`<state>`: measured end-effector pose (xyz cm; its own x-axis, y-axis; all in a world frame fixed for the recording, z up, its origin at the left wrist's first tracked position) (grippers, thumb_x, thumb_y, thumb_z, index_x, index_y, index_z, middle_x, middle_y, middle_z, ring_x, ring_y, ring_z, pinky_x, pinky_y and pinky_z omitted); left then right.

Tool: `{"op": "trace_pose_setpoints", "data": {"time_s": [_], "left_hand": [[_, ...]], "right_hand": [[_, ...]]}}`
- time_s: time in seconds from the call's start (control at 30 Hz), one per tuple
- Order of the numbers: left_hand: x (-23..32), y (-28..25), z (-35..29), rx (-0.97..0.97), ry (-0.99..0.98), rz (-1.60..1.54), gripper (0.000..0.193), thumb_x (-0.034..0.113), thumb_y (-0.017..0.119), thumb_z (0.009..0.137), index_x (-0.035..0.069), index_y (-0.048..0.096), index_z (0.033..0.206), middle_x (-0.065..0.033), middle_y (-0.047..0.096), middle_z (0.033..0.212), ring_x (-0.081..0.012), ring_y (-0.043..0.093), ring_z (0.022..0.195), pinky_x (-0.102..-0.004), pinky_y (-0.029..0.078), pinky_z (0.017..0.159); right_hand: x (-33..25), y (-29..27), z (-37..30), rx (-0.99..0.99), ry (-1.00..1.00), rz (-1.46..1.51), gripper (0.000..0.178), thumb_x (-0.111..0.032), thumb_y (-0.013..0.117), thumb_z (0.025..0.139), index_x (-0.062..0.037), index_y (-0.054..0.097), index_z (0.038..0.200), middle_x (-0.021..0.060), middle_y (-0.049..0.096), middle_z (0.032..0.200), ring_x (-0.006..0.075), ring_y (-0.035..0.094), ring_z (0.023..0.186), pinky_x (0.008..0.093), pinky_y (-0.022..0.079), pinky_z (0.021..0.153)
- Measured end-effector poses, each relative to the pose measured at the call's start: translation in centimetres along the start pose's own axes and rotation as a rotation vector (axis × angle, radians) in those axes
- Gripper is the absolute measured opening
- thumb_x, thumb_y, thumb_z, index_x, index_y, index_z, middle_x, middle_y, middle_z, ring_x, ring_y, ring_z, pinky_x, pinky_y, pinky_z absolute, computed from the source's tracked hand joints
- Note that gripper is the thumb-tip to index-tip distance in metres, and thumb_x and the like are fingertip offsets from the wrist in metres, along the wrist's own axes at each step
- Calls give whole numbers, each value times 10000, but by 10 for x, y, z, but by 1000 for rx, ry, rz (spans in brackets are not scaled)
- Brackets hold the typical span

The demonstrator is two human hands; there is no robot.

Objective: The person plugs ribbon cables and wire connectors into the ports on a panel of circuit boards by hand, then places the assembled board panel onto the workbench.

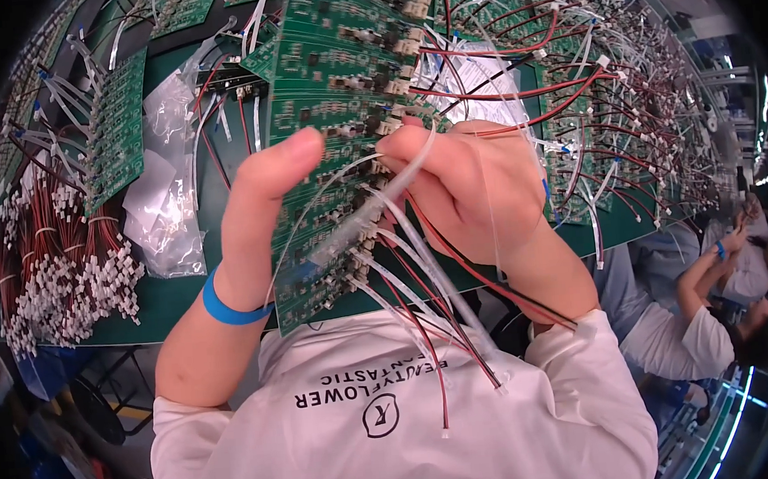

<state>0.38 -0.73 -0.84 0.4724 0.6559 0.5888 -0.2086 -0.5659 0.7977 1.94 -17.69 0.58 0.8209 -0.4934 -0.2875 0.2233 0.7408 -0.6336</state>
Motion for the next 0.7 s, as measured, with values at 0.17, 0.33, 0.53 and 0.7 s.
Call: {"op": "trace_pose_setpoints", "data": {"time_s": [0.17,0.33,0.53,0.7], "left_hand": [[-5,-1,2,-47,60,-88,557,399,418,839,-35,515,1175,-129,619,1000,-189,609,831,-289,488,749],[-6,2,0,19,41,-126,545,380,410,844,-47,507,1169,-147,617,1007,-202,614,837,-292,490,760],[-4,-1,3,-159,76,-130,528,378,409,856,-30,507,1178,-123,614,1036,-194,601,891,-290,476,797],[-6,3,4,-62,44,-114,536,387,409,860,-32,506,1180,-118,619,1025,-188,607,874,-292,481,787]], "right_hand": [[0,4,6,27,34,82,166,33,687,675,-26,645,824,62,601,597,175,560,459,261,438,441],[-4,-4,7,-16,16,-42,181,30,685,674,-27,647,841,53,612,608,164,546,445,248,426,438],[3,1,0,68,19,114,179,28,685,672,-38,651,834,62,625,638,171,545,442,252,414,430],[0,-3,3,30,-23,24,199,40,678,674,-29,639,856,65,626,643,179,546,444,260,419,432]]}}
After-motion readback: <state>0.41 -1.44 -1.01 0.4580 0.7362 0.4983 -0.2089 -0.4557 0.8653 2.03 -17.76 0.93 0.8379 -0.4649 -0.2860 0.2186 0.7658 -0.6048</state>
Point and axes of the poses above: each hand's wrist, its own z-axis towards the middle knuckle, its own y-axis out of the palm, x = y × z, the point moved 1 cm from there along z, towards the middle knuckle
